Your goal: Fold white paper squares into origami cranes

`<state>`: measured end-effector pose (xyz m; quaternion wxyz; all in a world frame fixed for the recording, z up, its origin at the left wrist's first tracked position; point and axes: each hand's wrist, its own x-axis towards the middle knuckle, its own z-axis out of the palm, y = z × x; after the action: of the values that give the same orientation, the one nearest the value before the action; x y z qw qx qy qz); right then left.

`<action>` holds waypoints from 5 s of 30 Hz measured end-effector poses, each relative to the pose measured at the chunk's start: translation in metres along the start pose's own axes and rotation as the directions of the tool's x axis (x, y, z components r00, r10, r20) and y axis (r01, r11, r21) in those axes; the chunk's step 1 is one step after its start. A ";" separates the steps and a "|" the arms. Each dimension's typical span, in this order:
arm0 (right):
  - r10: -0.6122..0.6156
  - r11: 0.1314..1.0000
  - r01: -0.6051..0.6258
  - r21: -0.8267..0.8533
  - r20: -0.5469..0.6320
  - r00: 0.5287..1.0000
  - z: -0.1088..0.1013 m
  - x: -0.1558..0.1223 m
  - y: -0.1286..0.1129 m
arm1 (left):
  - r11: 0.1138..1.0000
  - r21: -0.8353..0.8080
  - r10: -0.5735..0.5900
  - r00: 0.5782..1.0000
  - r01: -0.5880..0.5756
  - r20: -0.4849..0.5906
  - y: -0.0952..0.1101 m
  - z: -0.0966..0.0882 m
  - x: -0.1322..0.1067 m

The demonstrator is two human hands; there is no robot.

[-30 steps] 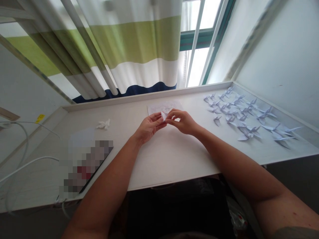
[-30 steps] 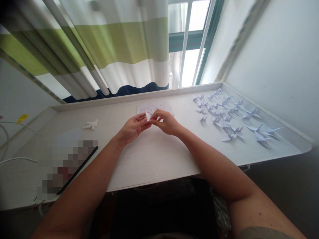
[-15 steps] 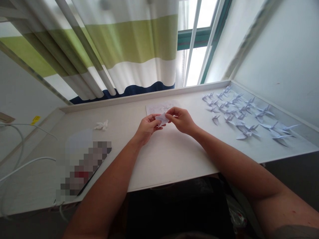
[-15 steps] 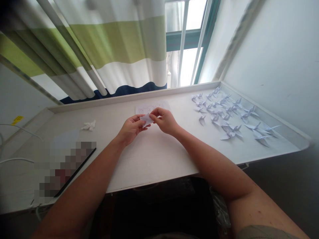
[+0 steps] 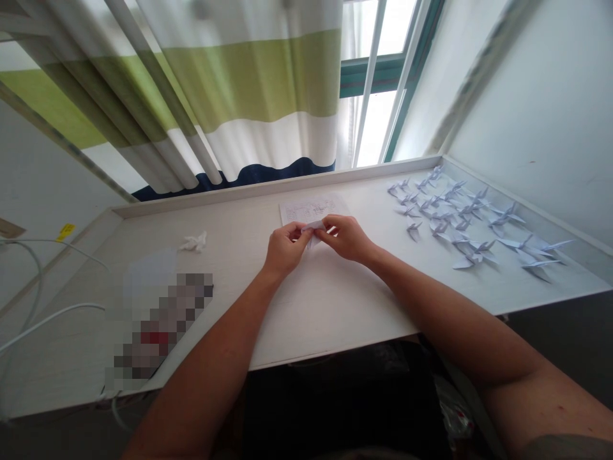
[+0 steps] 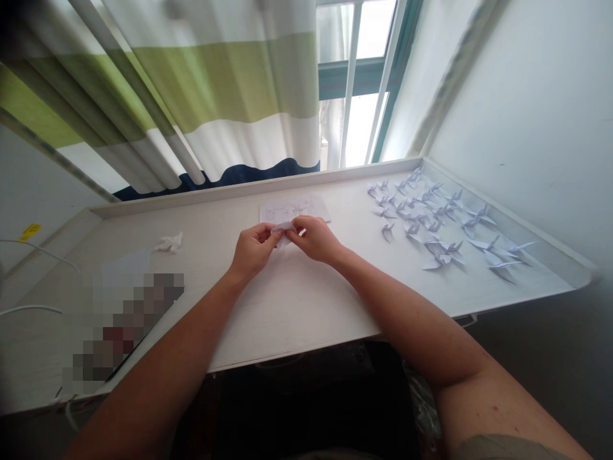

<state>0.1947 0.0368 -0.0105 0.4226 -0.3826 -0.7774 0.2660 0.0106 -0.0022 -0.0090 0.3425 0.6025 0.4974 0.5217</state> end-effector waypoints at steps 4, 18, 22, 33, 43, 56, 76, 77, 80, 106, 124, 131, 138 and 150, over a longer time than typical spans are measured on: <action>0.015 1.000 -0.017 0.022 0.082 0.997 -0.001 0.000 0.001 | 0.996 0.084 0.011 0.999 -0.014 0.043 -0.003 -0.003 0.001; 0.080 0.992 -0.068 -0.104 0.115 0.990 0.003 0.001 0.000 | 0.954 0.300 -0.029 0.988 -0.018 0.151 0.005 -0.009 0.003; 0.095 0.991 -0.085 -0.099 0.101 0.990 0.002 0.003 0.001 | 0.988 0.008 -0.156 0.981 0.156 0.114 -0.003 -0.002 0.003; 0.074 0.994 -0.075 0.075 0.021 0.997 0.005 0.003 0.006 | 0.861 -0.286 -0.375 0.904 0.421 0.204 0.009 0.006 -0.002; -0.076 0.995 0.074 0.060 0.034 0.997 0.005 0.001 0.007 | 0.707 -0.490 -0.465 0.857 0.510 0.223 0.015 0.007 -0.003; 0.001 0.998 0.006 0.066 -0.107 0.994 0.003 0.002 0.001 | 0.800 -0.472 -0.357 0.926 0.370 0.120 0.008 0.010 -0.003; 0.219 0.944 -0.207 0.257 -0.017 0.976 0.004 0.003 -0.001 | 0.751 -0.493 -0.361 0.899 0.439 0.249 0.014 0.008 -0.002; 0.234 0.935 -0.224 0.274 -0.005 0.972 0.005 0.003 -0.003 | 0.753 -0.488 -0.366 0.897 0.441 0.246 0.015 0.008 -0.002; 0.247 0.928 -0.236 0.288 -0.001 0.969 0.004 0.002 -0.005 | 0.754 -0.473 -0.388 0.890 0.455 0.238 0.017 0.007 -0.002; -0.385 0.854 0.469 -0.225 0.332 0.861 -0.018 -0.006 -0.007 | 0.884 -0.210 -0.318 0.866 0.418 0.386 0.016 -0.038 0.014; -0.225 0.967 0.191 0.166 0.222 0.949 -0.013 -0.007 -0.017 | 0.853 -0.300 -0.243 0.834 0.426 0.495 0.021 -0.049 0.017; -0.271 0.948 0.248 0.197 0.100 0.957 -0.014 -0.004 -0.012 | 0.874 -0.356 -0.140 0.872 0.331 0.468 0.024 -0.049 0.016; -0.337 0.931 0.330 0.158 0.020 0.941 -0.015 -0.002 -0.012 | 0.931 -0.306 -0.039 0.888 0.199 0.459 0.027 -0.045 0.014; -0.267 0.927 0.261 0.270 -0.016 0.964 -0.015 -0.004 -0.018 | 0.911 -0.366 -0.021 0.906 0.191 0.422 0.029 -0.043 0.012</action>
<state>0.2022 0.0242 0.0082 0.4945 -0.2107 -0.7827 0.3138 -0.0242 -0.0031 0.0312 0.5829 0.5869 0.3303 0.4546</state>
